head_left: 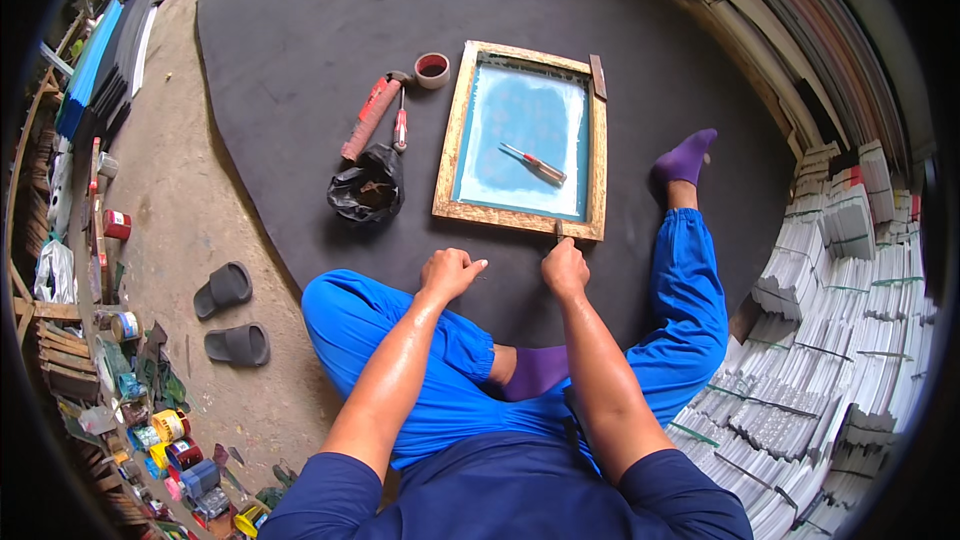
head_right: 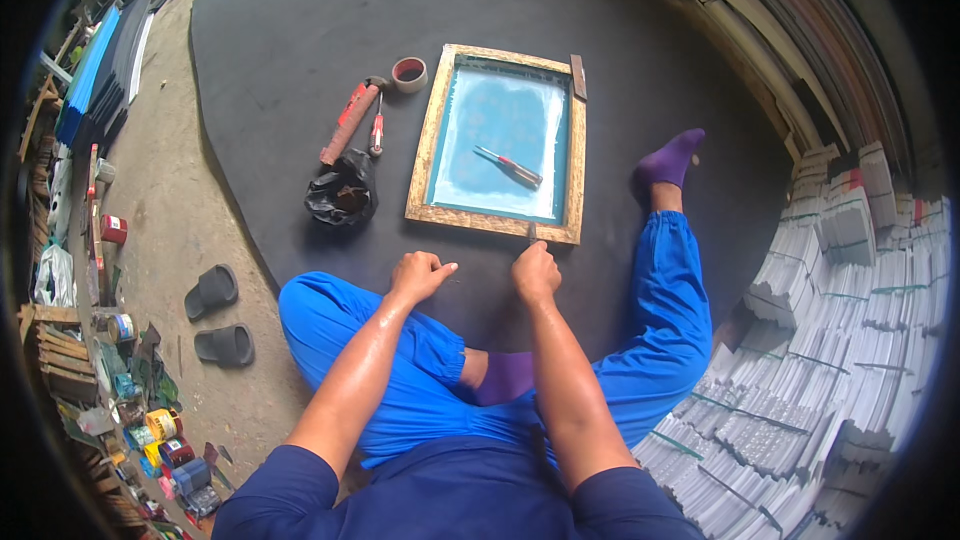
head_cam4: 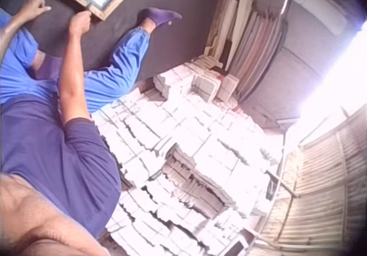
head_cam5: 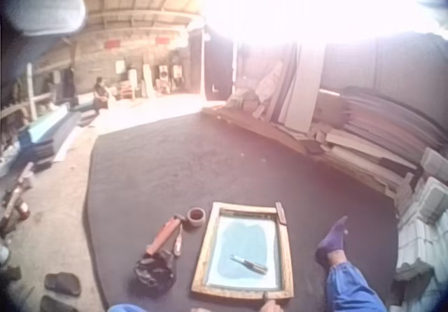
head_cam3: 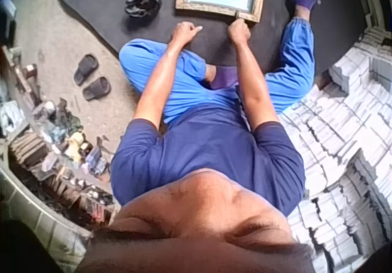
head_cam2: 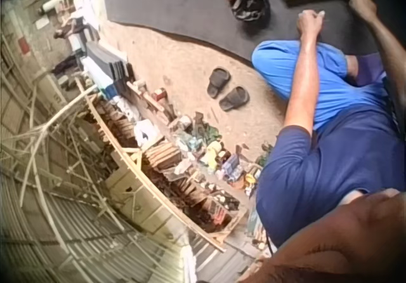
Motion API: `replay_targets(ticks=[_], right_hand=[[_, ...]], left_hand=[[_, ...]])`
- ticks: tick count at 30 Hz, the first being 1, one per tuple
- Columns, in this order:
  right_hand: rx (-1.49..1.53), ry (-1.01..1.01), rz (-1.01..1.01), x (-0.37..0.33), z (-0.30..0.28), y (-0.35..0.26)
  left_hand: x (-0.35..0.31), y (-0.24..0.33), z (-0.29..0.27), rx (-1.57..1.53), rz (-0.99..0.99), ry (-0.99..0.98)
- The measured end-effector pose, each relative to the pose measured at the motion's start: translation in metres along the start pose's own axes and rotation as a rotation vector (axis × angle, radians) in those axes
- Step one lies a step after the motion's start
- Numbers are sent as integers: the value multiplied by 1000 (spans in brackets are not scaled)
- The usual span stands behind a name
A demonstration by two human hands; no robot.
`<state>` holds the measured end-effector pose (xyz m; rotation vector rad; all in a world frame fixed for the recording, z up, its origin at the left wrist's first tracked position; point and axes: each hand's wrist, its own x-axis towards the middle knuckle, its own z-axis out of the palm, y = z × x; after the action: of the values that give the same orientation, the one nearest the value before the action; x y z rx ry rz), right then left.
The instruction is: The person sits on the floor and uses a small tool to scrape the edges of a wooden frame containing a blue surface. The person repeatedly scrapes the frame's perimeter, occasionally adjusting the tool's position.
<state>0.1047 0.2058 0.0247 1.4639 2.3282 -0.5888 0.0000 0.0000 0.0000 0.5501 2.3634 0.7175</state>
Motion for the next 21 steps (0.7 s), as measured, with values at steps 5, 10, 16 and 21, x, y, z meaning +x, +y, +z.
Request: replay_targets(ticks=[5,10,16,21], right_hand=[[50,-26,-32,-5,-3,6],[191,-3,-11,5,1,15],[532,-26,-94,21,26,36],[771,-197,-235,16,44,57]], left_hand=[[2,-3,3,18,21,50],[8,-1,9,25,23,58],[6,-4,5,77,-18,-10],[-1,0,4,17,80,32]])
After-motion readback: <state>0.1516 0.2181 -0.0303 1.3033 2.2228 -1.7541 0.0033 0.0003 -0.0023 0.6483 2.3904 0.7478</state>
